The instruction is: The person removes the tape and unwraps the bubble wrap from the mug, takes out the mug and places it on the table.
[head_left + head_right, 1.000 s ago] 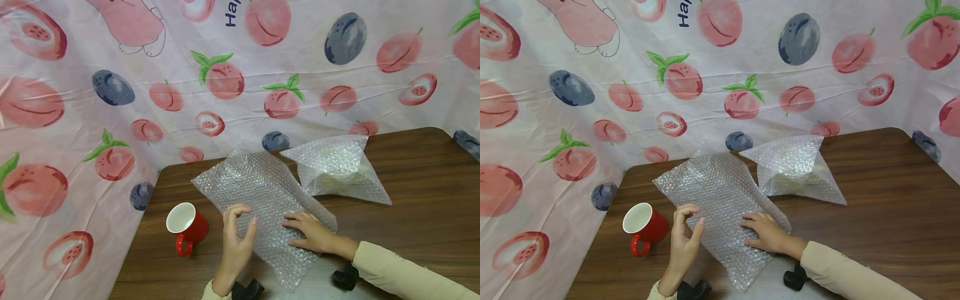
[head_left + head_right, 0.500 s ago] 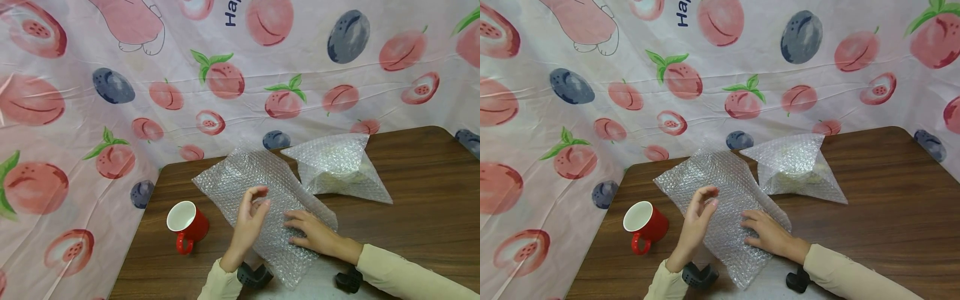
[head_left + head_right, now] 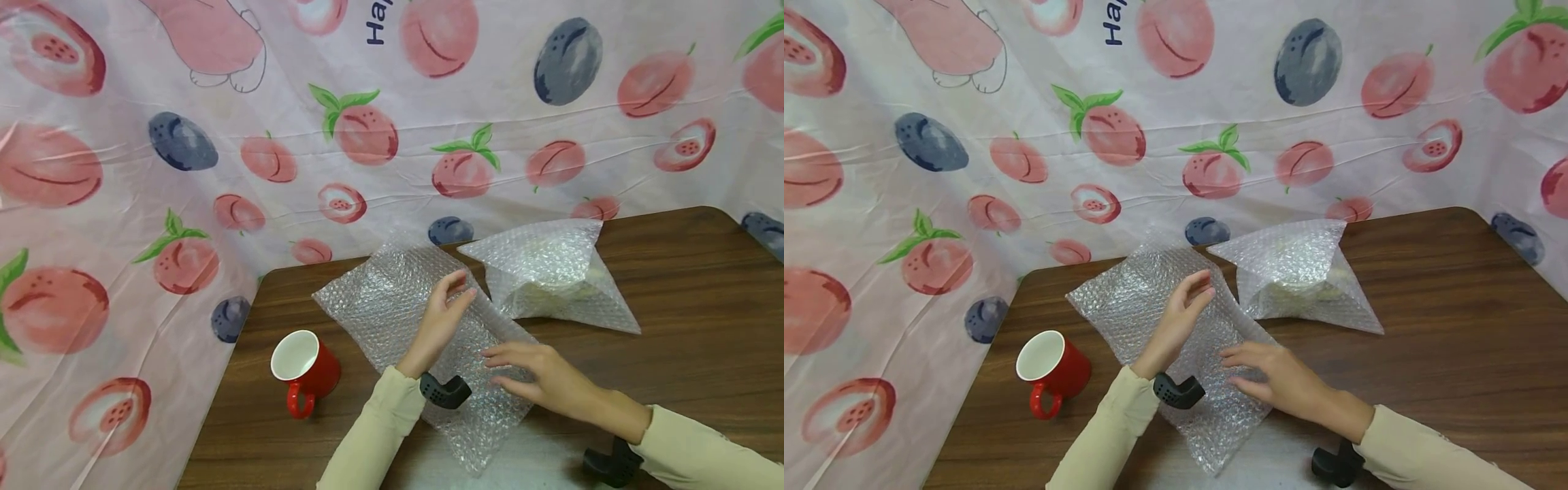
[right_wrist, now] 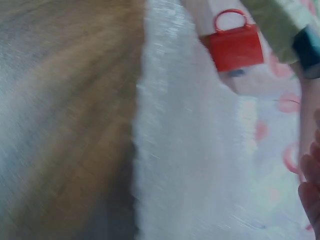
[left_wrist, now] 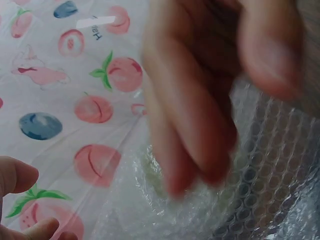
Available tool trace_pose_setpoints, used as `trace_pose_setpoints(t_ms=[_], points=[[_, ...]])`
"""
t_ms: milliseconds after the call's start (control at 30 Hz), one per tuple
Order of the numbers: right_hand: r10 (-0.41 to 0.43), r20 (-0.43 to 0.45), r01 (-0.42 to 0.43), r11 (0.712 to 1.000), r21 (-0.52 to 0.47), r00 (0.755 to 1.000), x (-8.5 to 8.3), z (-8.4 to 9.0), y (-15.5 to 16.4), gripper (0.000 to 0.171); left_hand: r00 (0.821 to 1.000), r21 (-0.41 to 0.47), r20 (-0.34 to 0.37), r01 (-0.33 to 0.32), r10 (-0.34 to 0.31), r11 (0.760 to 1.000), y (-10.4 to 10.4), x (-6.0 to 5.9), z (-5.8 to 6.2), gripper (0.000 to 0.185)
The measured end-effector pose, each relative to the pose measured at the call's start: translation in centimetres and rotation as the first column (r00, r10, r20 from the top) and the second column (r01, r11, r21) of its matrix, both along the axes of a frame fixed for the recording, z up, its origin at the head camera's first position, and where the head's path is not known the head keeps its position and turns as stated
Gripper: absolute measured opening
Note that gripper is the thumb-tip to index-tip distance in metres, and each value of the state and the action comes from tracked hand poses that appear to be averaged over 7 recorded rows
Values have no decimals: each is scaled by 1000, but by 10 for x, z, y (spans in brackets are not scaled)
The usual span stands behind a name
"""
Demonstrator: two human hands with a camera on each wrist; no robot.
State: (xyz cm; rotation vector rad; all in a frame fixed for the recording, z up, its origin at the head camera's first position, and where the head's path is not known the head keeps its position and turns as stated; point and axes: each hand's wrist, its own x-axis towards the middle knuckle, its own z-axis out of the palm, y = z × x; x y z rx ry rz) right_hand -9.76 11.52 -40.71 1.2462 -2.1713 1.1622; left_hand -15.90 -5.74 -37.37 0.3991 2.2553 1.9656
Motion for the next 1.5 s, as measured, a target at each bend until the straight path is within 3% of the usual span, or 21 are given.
trace_pose_setpoints(t_ms=[67,200,333,400,567,633,733,833,933,1067,1133,1233,1500], points=[[-26,-23,26,999,-38,999,-3,7,7,17,1000,-11,5,3,-3,1000,5,-6,1,46],[-115,-89,104,987,-123,989,-16,23,23,26,999,-37,30,-11,13,999,15,-15,1,47],[-259,-96,234,948,-214,961,-35,37,42,19,997,-47,68,-27,30,999,23,-24,-2,46],[-365,-71,343,913,-219,928,-45,41,53,25,994,-51,96,-38,43,998,28,-27,-4,45],[-584,-4,579,807,-119,812,-64,40,80,37,986,-101,152,-50,65,994,37,-32,-9,48],[-627,55,629,774,-73,777,-69,36,90,48,986,-118,155,-46,65,992,40,-33,-11,52],[-652,220,669,744,-1,726,-72,31,100,64,986,-143,150,-53,75,988,45,-33,-12,57],[-627,410,659,748,80,663,-73,27,105,76,982,-160,173,-54,81,986,50,-33,-11,62],[-566,561,609,782,132,604,-74,24,109,82,982,-185,165,-64,96,981,55,-34,-10,60],[-483,696,546,823,155,531,-75,21,112,84,983,-210,145,-83,115,974,63,-35,-10,57],[-464,727,524,835,168,506,-75,19,113,84,980,-211,157,-92,126,973,67,-34,-9,62],[-451,749,502,845,183,486,-75,17,113,83,973,-200,174,-112,148,973,73,-33,-10,69],[-465,738,516,837,185,489,-74,12,111,80,968,-171,158,-170,197,971,86,-32,-16,71]])
